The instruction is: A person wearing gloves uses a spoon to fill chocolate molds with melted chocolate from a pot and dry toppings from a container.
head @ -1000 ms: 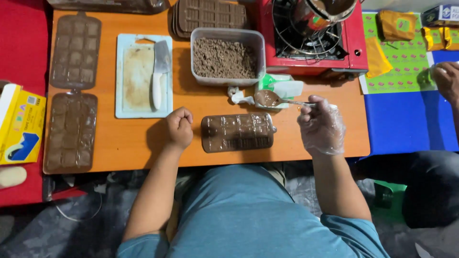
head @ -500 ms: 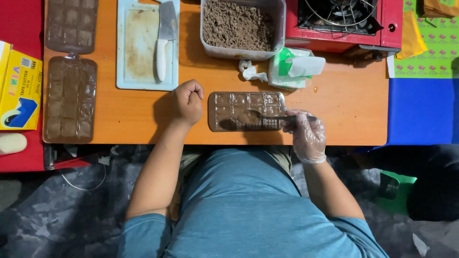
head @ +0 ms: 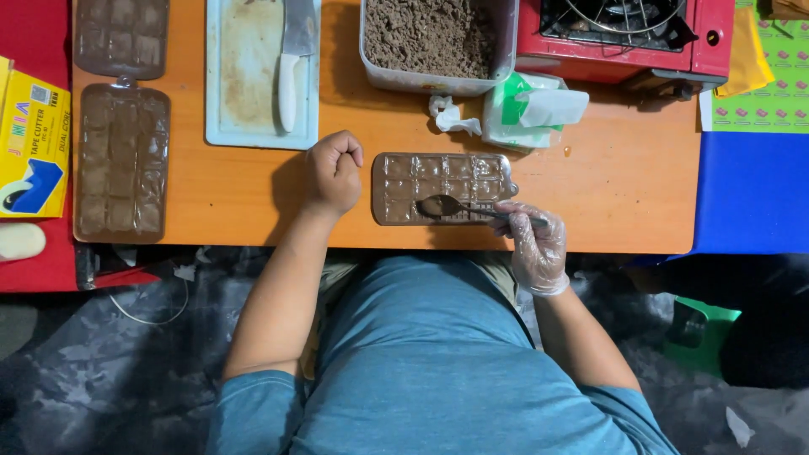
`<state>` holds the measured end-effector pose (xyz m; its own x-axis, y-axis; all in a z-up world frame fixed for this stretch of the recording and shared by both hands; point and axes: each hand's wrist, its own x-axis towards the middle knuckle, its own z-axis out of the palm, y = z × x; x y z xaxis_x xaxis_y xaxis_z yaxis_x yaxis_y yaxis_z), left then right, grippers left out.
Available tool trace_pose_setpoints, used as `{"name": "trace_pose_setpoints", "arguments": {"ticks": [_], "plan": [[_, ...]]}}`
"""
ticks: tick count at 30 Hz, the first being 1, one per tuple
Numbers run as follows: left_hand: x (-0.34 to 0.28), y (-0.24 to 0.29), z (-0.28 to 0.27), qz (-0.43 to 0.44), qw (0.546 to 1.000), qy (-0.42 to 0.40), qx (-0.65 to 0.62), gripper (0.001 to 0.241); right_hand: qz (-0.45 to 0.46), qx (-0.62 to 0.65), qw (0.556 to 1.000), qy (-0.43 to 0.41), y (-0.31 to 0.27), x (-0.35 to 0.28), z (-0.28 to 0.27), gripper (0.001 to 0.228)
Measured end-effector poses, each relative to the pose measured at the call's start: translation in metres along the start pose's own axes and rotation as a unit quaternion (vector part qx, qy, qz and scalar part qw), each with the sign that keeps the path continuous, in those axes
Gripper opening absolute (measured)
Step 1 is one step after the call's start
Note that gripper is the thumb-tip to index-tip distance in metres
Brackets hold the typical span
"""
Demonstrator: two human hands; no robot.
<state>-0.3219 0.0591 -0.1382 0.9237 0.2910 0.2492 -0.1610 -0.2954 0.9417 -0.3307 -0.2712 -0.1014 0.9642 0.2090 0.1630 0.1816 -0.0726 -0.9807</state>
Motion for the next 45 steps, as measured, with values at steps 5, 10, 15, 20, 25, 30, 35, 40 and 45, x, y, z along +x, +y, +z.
{"name": "trace_pose_setpoints", "arguments": {"ticks": [5, 10, 15, 20, 25, 30, 35, 40, 45], "plan": [[0.0, 0.0, 0.0, 0.006, 1.0, 0.001, -0.018, 0.029, -0.028, -0.014, 0.999, -0.012, -0.004, -0.001, 0.009, 0.027], [0.001, 0.003, -0.001, 0.006, 1.0, 0.0, -0.02, 0.029, -0.066, -0.025, 0.997, -0.028, -0.017, 0.004, 0.015, 0.027], [0.001, 0.005, -0.001, 0.004, 0.999, 0.006, -0.034, 0.03, -0.109, -0.058, 0.992, -0.034, -0.02, 0.007, 0.006, 0.026], [0.001, 0.008, -0.002, 0.001, 0.999, 0.01, -0.03, 0.029, -0.116, -0.071, 0.989, -0.049, -0.03, 0.012, 0.001, 0.026], [0.002, 0.005, -0.001, -0.001, 0.999, 0.003, -0.033, 0.03, -0.124, -0.08, 0.987, -0.068, -0.029, 0.014, 0.01, 0.025], [0.002, 0.001, 0.001, -0.003, 0.999, 0.006, -0.035, 0.029, -0.152, -0.102, 0.978, -0.095, -0.036, 0.018, 0.009, 0.025], [0.002, 0.004, 0.0, 0.002, 0.999, 0.008, -0.037, 0.029, -0.185, -0.14, 0.967, -0.106, -0.04, 0.021, -0.001, 0.027], [0.002, 0.004, -0.001, -0.004, 0.999, -0.002, -0.032, 0.03, -0.213, -0.118, 0.963, -0.114, -0.042, 0.022, 0.012, 0.024], [0.002, 0.006, -0.001, -0.006, 0.999, 0.005, -0.034, 0.03, -0.266, -0.149, 0.944, -0.124, -0.053, 0.025, 0.015, 0.024]]}}
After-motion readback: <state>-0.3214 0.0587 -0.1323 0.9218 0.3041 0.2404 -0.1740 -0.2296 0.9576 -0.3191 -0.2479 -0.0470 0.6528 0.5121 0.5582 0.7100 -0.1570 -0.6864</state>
